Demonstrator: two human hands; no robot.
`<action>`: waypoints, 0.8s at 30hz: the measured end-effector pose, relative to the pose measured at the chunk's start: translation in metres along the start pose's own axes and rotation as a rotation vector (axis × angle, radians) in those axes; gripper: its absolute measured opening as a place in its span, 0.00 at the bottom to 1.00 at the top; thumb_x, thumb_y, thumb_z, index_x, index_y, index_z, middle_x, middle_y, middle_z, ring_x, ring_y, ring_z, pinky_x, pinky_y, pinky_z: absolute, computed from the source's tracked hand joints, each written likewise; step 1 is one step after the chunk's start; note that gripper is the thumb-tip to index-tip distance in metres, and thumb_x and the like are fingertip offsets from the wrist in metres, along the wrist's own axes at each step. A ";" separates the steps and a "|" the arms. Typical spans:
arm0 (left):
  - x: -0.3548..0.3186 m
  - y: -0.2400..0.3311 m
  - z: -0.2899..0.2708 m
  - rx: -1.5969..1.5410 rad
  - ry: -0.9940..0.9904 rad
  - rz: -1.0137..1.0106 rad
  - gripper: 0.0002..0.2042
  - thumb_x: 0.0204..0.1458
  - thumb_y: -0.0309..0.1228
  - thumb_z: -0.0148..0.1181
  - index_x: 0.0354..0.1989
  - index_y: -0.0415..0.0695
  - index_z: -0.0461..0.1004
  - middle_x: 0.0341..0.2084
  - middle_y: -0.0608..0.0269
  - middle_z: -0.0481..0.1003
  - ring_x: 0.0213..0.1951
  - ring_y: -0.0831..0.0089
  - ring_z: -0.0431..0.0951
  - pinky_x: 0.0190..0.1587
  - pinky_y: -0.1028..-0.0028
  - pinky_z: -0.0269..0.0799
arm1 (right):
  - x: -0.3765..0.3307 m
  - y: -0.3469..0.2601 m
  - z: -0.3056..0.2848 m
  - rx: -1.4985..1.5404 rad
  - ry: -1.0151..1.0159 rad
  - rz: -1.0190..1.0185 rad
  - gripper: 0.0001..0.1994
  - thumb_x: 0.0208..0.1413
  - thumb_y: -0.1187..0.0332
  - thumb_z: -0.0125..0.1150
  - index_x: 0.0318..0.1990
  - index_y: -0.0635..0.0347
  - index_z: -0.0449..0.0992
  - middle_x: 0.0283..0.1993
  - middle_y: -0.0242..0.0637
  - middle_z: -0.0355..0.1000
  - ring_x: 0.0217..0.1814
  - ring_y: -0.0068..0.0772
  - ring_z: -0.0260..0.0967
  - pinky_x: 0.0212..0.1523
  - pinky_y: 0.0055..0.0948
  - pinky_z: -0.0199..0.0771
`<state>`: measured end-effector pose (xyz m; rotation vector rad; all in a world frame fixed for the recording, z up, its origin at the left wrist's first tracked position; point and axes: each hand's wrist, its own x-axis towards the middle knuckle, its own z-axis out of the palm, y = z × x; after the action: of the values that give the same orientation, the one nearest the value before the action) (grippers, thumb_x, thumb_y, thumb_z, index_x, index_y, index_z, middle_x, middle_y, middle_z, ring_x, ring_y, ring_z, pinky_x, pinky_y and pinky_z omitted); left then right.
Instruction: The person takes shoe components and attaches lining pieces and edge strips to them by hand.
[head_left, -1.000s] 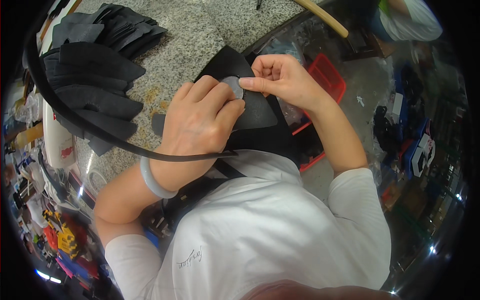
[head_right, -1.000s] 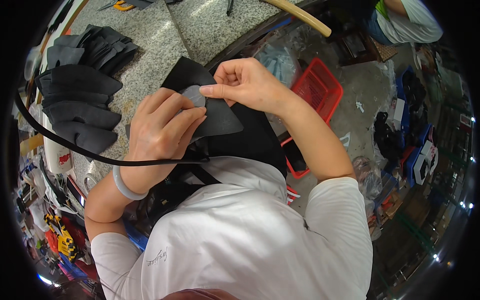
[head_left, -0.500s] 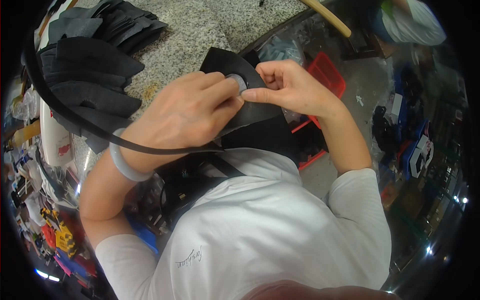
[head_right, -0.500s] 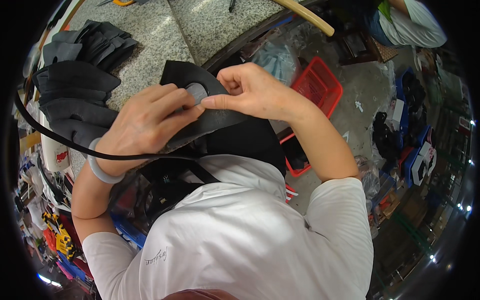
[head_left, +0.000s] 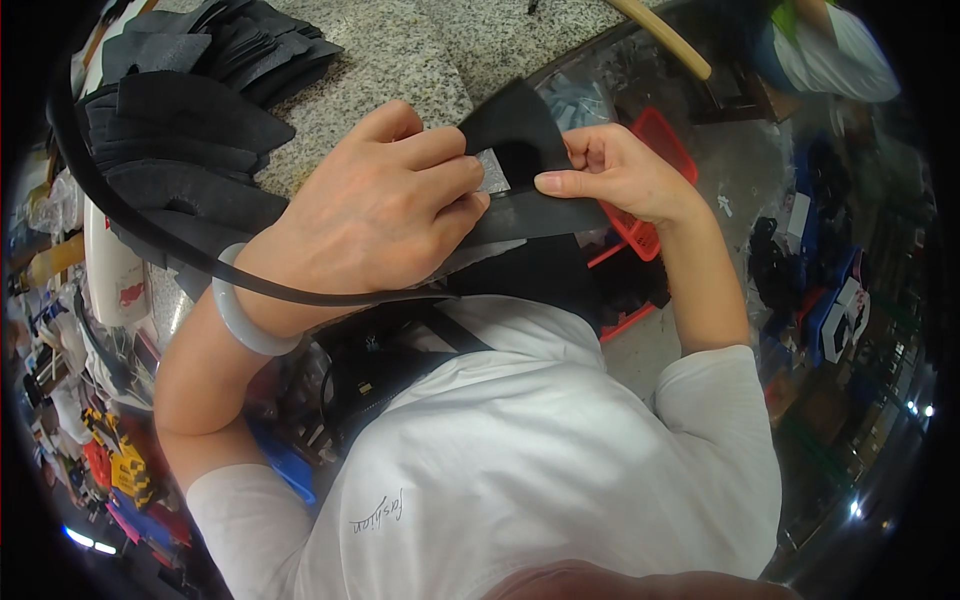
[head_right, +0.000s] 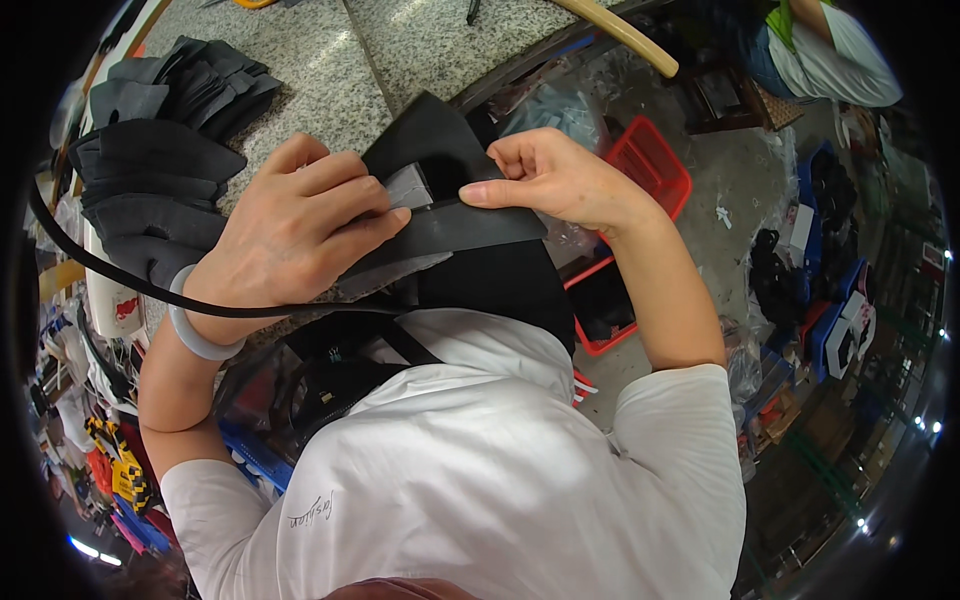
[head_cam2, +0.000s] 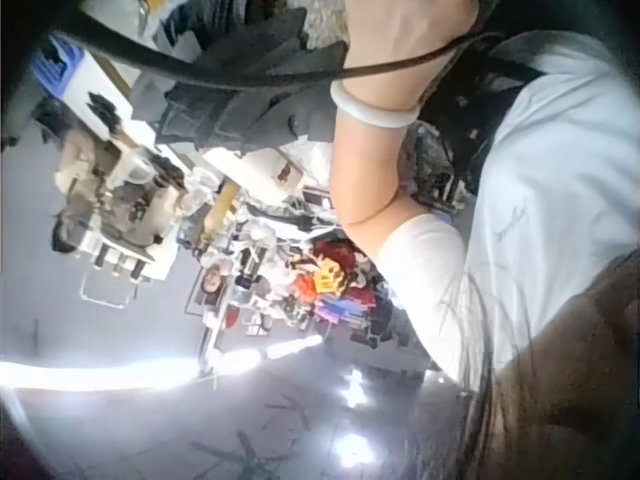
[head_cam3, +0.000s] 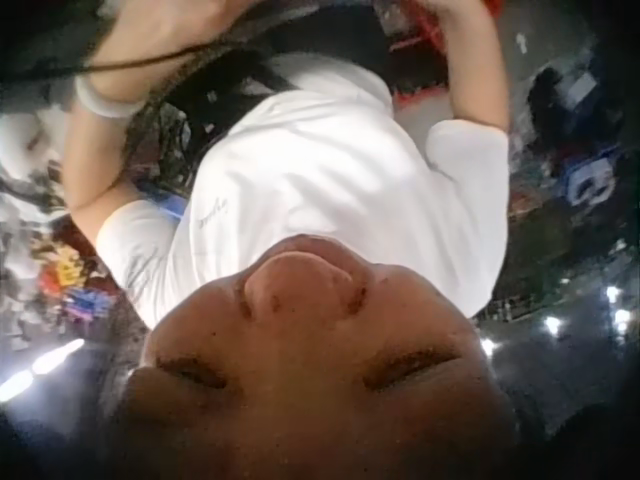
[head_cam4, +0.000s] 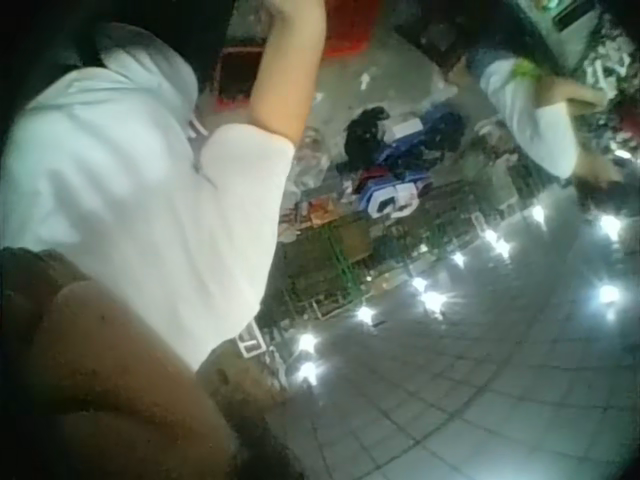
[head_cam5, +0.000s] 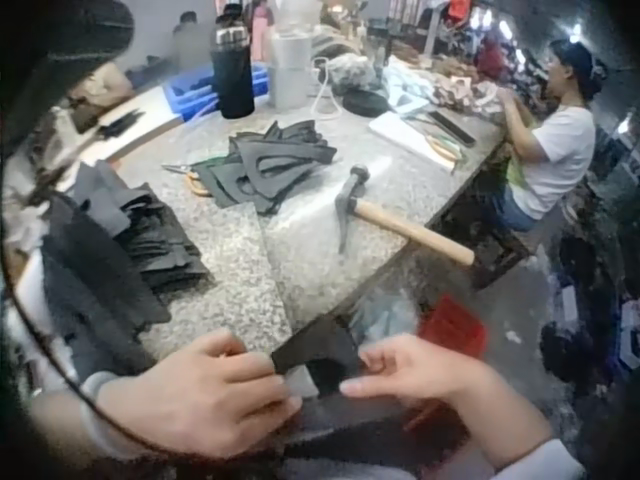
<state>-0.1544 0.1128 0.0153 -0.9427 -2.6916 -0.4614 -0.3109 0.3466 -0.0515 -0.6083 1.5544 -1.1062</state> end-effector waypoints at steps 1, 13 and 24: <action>0.000 0.000 0.001 -0.001 0.017 -0.010 0.14 0.37 0.28 0.64 0.36 0.40 0.82 0.29 0.65 0.73 0.35 0.68 0.76 0.37 0.69 0.70 | 0.000 0.006 -0.001 0.037 0.007 -0.018 0.20 0.56 0.59 0.74 0.22 0.53 0.67 0.22 0.16 0.58 0.24 0.08 0.51 0.23 0.19 0.46; -0.003 0.002 0.003 0.030 0.040 -0.094 0.14 0.37 0.29 0.64 0.36 0.43 0.82 0.30 0.69 0.74 0.35 0.70 0.76 0.38 0.69 0.67 | -0.015 0.045 0.002 0.406 0.104 0.140 0.12 0.60 0.63 0.69 0.30 0.61 0.76 0.28 0.24 0.70 0.25 0.16 0.67 0.31 0.24 0.80; 0.003 -0.002 0.013 -0.116 0.105 -0.201 0.10 0.43 0.27 0.69 0.36 0.43 0.82 0.30 0.64 0.76 0.34 0.66 0.76 0.36 0.69 0.68 | -0.040 0.069 0.004 -0.116 0.653 -0.314 0.14 0.54 0.74 0.72 0.47 0.63 0.77 0.55 0.34 0.71 0.56 0.27 0.72 0.56 0.30 0.74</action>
<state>-0.1593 0.1180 0.0045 -0.6582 -2.6985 -0.6944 -0.2845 0.4089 -0.0944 -0.6159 2.1408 -1.5621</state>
